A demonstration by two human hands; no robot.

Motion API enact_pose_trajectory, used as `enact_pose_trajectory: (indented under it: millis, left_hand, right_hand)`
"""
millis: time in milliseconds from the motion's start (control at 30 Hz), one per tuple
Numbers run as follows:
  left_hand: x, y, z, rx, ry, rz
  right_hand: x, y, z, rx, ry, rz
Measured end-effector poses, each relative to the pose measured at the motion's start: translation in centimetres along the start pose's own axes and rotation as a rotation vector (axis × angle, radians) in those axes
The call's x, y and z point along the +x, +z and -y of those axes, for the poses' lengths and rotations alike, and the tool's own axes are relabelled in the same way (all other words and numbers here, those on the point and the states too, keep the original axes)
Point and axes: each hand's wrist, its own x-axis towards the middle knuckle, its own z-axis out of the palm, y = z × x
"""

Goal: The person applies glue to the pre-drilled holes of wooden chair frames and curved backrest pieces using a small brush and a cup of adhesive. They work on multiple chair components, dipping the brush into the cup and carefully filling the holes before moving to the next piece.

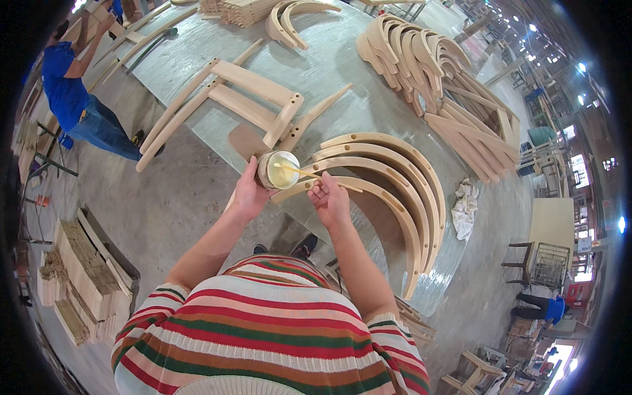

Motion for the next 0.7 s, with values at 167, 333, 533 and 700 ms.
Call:
enact_pose_trajectory:
  millis: [167, 333, 533, 700]
  left_hand:
    - [-0.6, -0.4, 0.3, 0.007, -0.037, -0.095]
    - [-1.5, -3.3, -0.3, 0.033, -0.051, -0.154]
    - [-2.0, -5.4, -0.6, -0.054, -0.044, -0.125]
    - [-2.6, -5.8, -1.0, -0.027, -0.047, -0.149]
  right_hand:
    - [-1.6, 1.1, 3.3, -0.294, -0.376, -0.054]
    - [-3.1, 1.9, 4.9, -0.904, -0.641, -0.087]
    - [-2.5, 1.9, 3.6, -1.430, -0.784, 0.024]
    - [-1.4, 1.8, 2.3, -1.556, -0.848, 0.097]
